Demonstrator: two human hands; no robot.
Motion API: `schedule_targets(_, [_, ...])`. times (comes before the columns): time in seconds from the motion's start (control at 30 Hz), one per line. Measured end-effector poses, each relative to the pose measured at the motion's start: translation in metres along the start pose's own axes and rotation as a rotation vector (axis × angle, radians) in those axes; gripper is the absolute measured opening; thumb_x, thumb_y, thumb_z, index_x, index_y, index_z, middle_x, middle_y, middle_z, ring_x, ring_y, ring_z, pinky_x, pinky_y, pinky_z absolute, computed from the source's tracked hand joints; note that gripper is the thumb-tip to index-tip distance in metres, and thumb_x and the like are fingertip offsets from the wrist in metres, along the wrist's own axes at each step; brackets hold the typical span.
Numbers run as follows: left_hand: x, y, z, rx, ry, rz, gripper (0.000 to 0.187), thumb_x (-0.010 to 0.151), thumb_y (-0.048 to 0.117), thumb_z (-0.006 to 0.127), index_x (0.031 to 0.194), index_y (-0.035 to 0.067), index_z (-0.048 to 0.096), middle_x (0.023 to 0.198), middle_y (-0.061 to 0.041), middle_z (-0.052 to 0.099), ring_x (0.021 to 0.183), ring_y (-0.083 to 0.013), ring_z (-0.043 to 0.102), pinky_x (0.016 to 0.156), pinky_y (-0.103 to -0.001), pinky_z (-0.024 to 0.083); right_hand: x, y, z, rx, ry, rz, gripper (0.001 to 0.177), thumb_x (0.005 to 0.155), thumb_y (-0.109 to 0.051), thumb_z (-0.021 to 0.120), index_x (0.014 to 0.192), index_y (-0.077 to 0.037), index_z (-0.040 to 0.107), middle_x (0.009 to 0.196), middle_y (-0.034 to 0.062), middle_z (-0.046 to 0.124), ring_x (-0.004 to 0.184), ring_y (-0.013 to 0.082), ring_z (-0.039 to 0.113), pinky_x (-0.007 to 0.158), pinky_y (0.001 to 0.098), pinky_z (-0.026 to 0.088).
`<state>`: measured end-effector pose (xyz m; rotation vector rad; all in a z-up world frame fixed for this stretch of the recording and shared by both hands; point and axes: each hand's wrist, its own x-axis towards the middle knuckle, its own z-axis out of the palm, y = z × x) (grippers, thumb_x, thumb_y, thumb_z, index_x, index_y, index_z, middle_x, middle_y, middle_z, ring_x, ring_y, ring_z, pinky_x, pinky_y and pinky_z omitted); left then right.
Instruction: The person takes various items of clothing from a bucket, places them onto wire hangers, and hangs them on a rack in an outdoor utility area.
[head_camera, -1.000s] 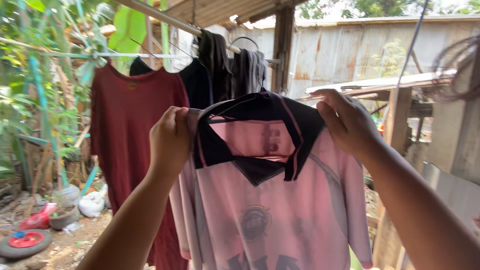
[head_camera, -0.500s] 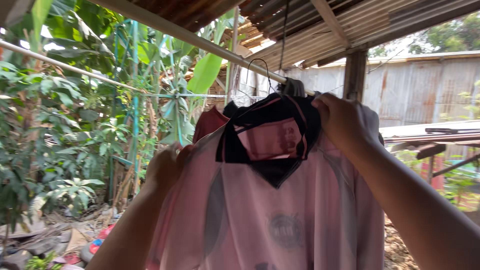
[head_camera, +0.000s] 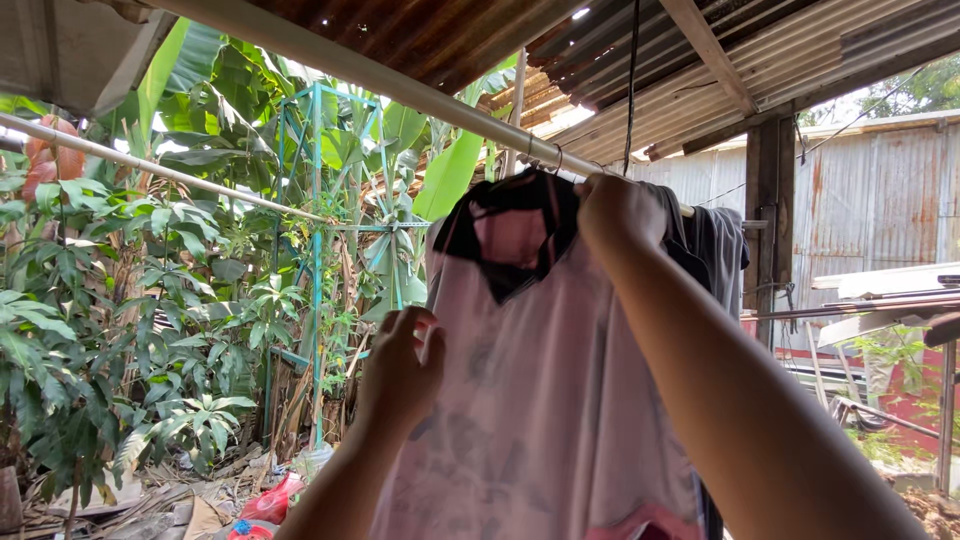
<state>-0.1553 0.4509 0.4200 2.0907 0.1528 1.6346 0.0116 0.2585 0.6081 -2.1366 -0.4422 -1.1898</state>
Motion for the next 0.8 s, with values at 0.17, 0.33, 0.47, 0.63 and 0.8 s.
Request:
schedule_targets(0.17, [-0.017, 0.0, -0.001, -0.103, 0.006, 0.071, 0.018, 0.093, 0.02, 0.065, 0.104, 0.005, 0.065, 0.11, -0.013, 0.067, 0.091, -0.027, 0.071, 0.078, -0.041, 0.057, -0.05, -0.003, 0.017, -0.043, -0.108, -0.063, 0.043, 0.106, -0.051, 0.045, 0.109, -0.021, 0.076, 0.103, 0.0084, 0.076, 0.098, 0.0316, 0.071, 0.08, 0.0494, 0.055])
schedule_targets(0.33, [-0.044, -0.005, 0.008, -0.089, -0.012, 0.051, 0.016, 0.09, 0.017, 0.065, 0.102, 0.006, 0.065, 0.109, -0.012, 0.067, 0.092, -0.027, 0.071, 0.079, -0.041, 0.056, -0.083, 0.026, -0.017, -0.047, -0.015, -0.24, 0.053, 0.102, -0.056, 0.048, 0.136, -0.017, 0.06, 0.127, 0.0138, 0.065, 0.115, 0.0365, 0.062, 0.092, 0.0547, 0.047])
schedule_targets(0.47, [-0.07, 0.024, 0.035, -0.109, -0.02, 0.102, 0.015, 0.089, 0.014, 0.065, 0.102, 0.006, 0.065, 0.107, -0.012, 0.067, 0.091, -0.0283, 0.069, 0.081, -0.041, 0.055, -0.129, 0.063, -0.068, -0.179, -0.059, -0.447, 0.07, 0.092, -0.05, 0.061, 0.153, -0.021, 0.042, 0.142, 0.0168, 0.05, 0.132, 0.0368, 0.048, 0.104, 0.058, 0.036])
schedule_targets(0.63, [-0.133, 0.098, 0.091, -0.125, -0.101, 0.269, 0.008, 0.095, 0.014, 0.064, 0.1, 0.008, 0.063, 0.11, -0.012, 0.062, 0.104, -0.0309, 0.064, 0.088, -0.044, 0.051, -0.219, 0.134, -0.145, -0.193, -0.099, -0.652, 0.076, 0.084, -0.041, 0.071, 0.151, -0.019, 0.043, 0.148, 0.0216, 0.043, 0.137, 0.0391, 0.042, 0.105, 0.0581, 0.033])
schedule_targets(0.8, [-0.221, 0.17, 0.147, -0.251, -0.255, 0.408, 0.012, 0.092, 0.015, 0.065, 0.101, 0.007, 0.064, 0.113, -0.013, 0.061, 0.107, -0.0314, 0.059, 0.093, -0.047, 0.044, -0.286, 0.21, -0.198, -0.245, -0.276, -0.543, 0.074, 0.082, -0.04, 0.071, 0.149, -0.023, 0.045, 0.148, 0.0201, 0.043, 0.137, 0.0395, 0.041, 0.107, 0.0551, 0.032])
